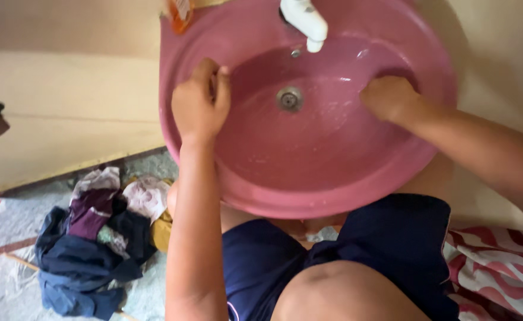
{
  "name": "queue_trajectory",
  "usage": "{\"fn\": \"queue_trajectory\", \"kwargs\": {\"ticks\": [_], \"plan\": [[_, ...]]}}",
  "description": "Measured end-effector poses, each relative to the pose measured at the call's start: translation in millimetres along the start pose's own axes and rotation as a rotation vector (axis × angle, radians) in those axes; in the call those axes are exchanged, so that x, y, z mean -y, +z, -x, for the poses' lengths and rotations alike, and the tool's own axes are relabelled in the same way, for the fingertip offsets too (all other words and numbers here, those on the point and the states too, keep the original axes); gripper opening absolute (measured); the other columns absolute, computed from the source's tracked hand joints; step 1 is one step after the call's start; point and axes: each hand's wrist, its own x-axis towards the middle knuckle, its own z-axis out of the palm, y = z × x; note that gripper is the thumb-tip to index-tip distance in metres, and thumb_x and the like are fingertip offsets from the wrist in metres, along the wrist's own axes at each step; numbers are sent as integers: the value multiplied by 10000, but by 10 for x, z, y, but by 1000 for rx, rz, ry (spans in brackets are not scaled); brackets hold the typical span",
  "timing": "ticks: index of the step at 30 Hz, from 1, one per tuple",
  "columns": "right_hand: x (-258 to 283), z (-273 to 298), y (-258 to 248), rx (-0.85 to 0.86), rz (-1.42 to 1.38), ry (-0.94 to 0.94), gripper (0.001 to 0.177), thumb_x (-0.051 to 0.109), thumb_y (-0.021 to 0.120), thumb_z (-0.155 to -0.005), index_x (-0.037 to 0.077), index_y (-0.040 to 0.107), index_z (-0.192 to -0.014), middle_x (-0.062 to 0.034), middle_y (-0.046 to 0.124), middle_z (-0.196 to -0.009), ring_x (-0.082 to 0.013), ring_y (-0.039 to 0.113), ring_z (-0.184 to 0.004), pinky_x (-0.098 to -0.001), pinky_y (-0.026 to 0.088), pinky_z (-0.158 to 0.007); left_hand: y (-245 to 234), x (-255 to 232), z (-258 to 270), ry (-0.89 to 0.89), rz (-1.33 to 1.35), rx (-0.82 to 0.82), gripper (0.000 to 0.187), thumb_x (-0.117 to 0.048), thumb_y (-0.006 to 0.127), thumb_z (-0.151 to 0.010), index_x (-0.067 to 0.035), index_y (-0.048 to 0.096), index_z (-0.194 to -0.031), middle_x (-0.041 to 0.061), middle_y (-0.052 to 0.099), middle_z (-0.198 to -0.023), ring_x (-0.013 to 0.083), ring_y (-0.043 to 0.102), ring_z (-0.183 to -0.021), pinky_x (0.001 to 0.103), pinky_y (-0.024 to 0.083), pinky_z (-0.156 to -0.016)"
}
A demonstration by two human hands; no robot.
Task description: The person scrubs a pink bathroom sink using a green sponge and liquid soap. They repeatedly wet the sponge, apply soap, scrub the basin and drain, rinse the sponge, and wipe the sink surface.
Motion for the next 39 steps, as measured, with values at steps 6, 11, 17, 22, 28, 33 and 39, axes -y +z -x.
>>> {"fn": "queue_trajectory", "kwargs": {"ticks": [6,11,17,22,28,33,39], "plan": [[1848,-1211,-315,-408,-659,-321,259,249,689,-886,12,727,-985,-261,700,-915,-430,667,-832,-525,515,-742,19,27,-1,-15,-18,20,233,-283,644,-1038,-112,627,-881,101,619,-641,352,631,-605,491,444,-544],[2196,-1013,-586,-226,-943,-604,325,106,606,-747,55,763,-1027,-156,776,-969,-328,736,-907,-444,573,-793,-69,-29,13,25,16,-40,198,-267,630,-1035,-102,659,-930,130,647,-711,359,643,-641,467,469,-563],[797,-37,42,150,-455,-379,467,195,735,-823,80,634,-1264,-156,707,-1204,-320,681,-1113,-436,540,-932,-83,25,-4,-95,153,-42,199,-221,609,-1040,-51,655,-947,166,605,-681,355,591,-569,463,425,-552],[760,-209,-10,-7,-3,-59,186,31,628,-819,20,766,-942,-230,732,-1008,-367,734,-936,-472,599,-760,-111,-32,-50,-92,105,-64,190,-232,604,-1019,-72,669,-938,167,601,-649,375,591,-574,486,416,-539],[2346,-913,-611,-410,-1022,-397,258,183,676,-808,2,739,-979,-229,752,-906,-345,724,-784,-474,548,-729,-84,-35,-30,-109,46,-49,227,-283,612,-1012,-92,646,-894,144,607,-618,380,615,-594,507,429,-551],[1856,-323,-363,-239,-940,-784,298,136,690,-868,49,708,-1152,-172,672,-1140,-284,652,-1027,-423,522,-898,-38,18,8,-104,106,-38,228,-294,611,-1025,-98,649,-914,133,605,-640,363,604,-588,485,416,-549],[519,458,-122,13,-128,-277,144,180,664,-872,137,787,-932,-114,754,-993,-319,713,-937,-451,561,-823,-44,-216,-67,-62,157,-26,220,-288,614,-1015,-83,650,-943,133,618,-692,335,601,-586,464,427,-550]]}}
